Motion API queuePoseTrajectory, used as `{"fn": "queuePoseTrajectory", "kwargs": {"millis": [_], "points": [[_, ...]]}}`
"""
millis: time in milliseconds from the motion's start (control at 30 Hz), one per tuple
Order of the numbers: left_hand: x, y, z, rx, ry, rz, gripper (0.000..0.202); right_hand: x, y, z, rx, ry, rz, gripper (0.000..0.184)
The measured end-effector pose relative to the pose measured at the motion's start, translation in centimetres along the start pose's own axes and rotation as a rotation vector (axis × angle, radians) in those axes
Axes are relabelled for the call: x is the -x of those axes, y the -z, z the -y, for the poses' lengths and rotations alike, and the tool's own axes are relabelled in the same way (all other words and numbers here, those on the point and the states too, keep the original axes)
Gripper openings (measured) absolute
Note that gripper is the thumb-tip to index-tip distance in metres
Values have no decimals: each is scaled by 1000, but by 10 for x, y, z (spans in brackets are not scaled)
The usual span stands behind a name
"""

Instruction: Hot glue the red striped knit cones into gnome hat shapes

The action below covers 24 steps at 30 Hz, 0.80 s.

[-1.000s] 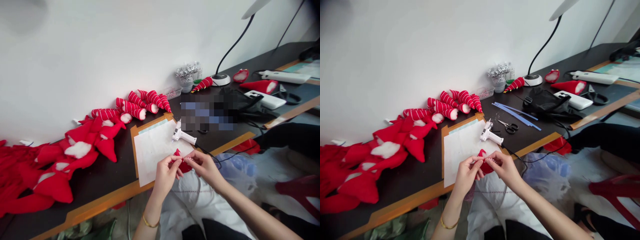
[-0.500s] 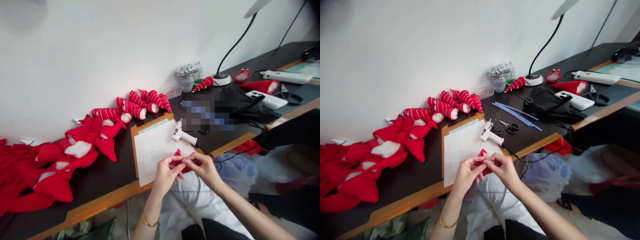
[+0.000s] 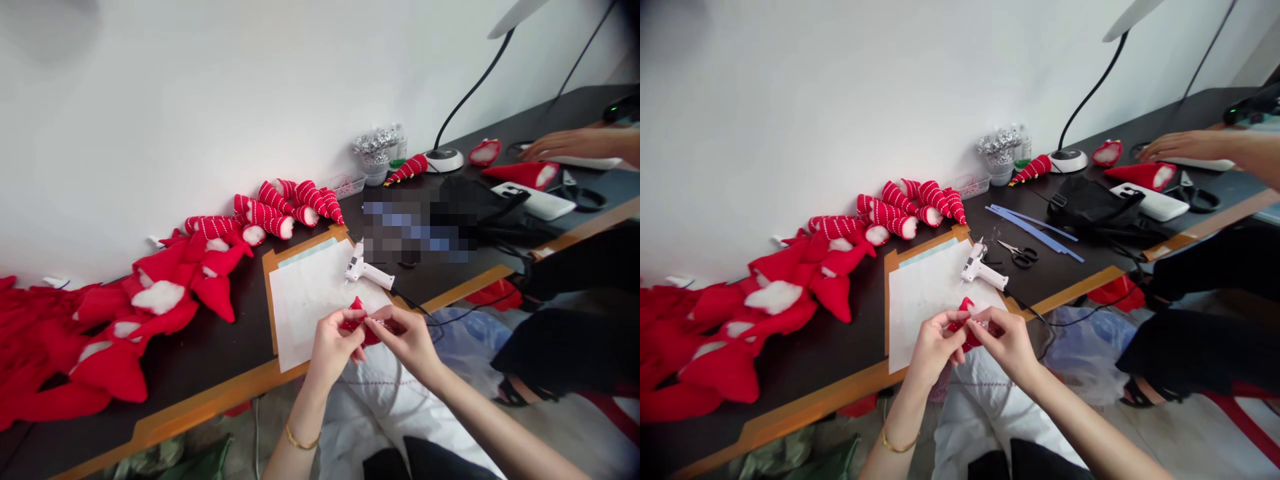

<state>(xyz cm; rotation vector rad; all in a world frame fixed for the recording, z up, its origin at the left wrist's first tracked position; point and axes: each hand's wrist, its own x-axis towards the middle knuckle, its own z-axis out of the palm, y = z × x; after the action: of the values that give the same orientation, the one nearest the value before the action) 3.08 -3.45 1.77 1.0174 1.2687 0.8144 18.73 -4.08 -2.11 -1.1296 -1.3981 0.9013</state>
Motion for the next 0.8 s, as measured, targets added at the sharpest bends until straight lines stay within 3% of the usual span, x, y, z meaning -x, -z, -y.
{"fn": "queuePoseTrajectory", "kwargs": {"millis": [400,533,667,800], "points": [[-2,7,4,92,2,36,58,0,-2,-8,-67,-37,27,36],[-2,6,5,123,1,-9,58,-9,4,-7,-220,-200,100,40],[-4,9,7,183,17,-18,59,-18,33,-19,-343,-442,154,45],[-7,14,8,212,21,-11,56,-9,90,-42,-430,-587,176,49]]}}
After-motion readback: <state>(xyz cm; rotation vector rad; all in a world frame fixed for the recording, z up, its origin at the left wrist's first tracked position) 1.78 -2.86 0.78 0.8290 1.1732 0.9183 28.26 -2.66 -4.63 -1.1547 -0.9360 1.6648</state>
